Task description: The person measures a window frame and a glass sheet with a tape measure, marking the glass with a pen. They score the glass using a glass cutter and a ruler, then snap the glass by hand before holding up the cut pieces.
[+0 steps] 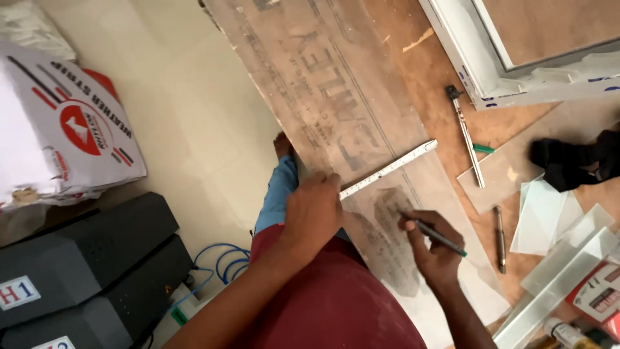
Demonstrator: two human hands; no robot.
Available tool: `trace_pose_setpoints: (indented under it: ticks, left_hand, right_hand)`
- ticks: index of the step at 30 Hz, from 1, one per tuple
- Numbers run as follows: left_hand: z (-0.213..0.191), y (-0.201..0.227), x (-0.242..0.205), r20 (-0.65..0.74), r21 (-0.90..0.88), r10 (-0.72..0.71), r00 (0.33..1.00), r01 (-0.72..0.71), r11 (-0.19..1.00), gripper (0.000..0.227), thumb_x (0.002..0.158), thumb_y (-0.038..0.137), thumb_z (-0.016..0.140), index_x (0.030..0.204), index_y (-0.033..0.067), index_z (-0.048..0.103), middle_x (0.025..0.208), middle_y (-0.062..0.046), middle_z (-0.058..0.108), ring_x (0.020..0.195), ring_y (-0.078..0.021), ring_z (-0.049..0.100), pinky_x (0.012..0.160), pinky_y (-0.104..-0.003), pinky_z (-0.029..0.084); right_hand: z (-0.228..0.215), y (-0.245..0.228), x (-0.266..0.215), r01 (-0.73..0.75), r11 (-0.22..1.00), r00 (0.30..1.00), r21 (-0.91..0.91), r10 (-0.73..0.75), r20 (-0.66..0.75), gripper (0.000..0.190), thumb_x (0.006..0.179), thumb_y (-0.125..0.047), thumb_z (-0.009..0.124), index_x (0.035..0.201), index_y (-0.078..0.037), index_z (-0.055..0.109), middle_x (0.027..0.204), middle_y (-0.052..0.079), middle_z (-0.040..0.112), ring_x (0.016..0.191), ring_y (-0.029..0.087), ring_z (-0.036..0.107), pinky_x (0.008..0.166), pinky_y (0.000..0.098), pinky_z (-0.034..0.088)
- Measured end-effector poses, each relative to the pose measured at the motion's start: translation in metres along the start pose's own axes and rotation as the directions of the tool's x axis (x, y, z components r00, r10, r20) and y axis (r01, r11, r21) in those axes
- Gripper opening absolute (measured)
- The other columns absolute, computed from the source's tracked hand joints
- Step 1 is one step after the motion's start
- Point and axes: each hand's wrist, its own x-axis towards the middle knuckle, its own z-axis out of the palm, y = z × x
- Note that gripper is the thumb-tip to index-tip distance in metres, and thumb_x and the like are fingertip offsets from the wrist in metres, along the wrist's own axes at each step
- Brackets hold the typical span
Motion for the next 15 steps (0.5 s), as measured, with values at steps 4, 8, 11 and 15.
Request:
trace_pose_setpoints:
  ticks: [4,8,11,15]
  left_hand:
    - [0.005,-0.003,-0.007,-0.085,0.064,0.03,0.996,-0.025,0.998,0.011,0.079,0.004,0.067,0.089,0.0054,0.065,0.086,-0.014,0.063,0.088,-0.0356,0.065,0.067,-0.05,0.054]
    - [0.011,-0.001,-0.012,-0.111,0.084,0.035,0.993,-0.026,0.996,0.014,0.078,0.004,0.067,0.091,0.0055,0.065,0.088,-0.014,0.062,0.088,-0.036,0.064,0.068,-0.05,0.054]
    - [0.014,-0.001,-0.012,-0.141,0.105,0.056,0.988,-0.042,0.994,0.015,0.079,0.002,0.067,0.093,0.0062,0.065,0.089,-0.014,0.062,0.09,-0.0357,0.064,0.069,-0.049,0.055]
    - [0.013,-0.001,-0.013,-0.13,0.113,0.041,0.991,-0.026,0.993,0.018,0.077,0.002,0.068,0.094,0.0058,0.065,0.089,-0.013,0.062,0.087,-0.0354,0.064,0.066,-0.049,0.054]
  right_hand:
    - [-0.013,-0.003,0.028,0.08,0.993,0.996,-0.089,-0.084,-0.044,0.021,0.098,-0.012,0.072,0.114,0.002,0.072,0.102,0.01,0.076,0.096,0.015,0.073,0.085,0.0273,0.057]
    - [-0.019,-0.004,0.063,0.154,0.964,0.983,-0.214,-0.171,-0.062,0.018,0.096,-0.008,0.074,0.112,0.001,0.075,0.106,0.01,0.075,0.094,0.016,0.07,0.081,0.0281,0.054]
    - [-0.02,0.001,0.086,0.259,0.935,0.962,-0.243,-0.272,-0.019,0.018,0.092,-0.002,0.074,0.11,0.0,0.075,0.107,0.011,0.074,0.094,0.019,0.07,0.081,0.0294,0.055]
    - [-0.016,0.008,0.103,0.353,0.927,0.934,-0.123,-0.343,0.102,0.023,0.087,0.003,0.071,0.11,0.0,0.074,0.11,0.012,0.073,0.104,0.021,0.072,0.093,0.031,0.057]
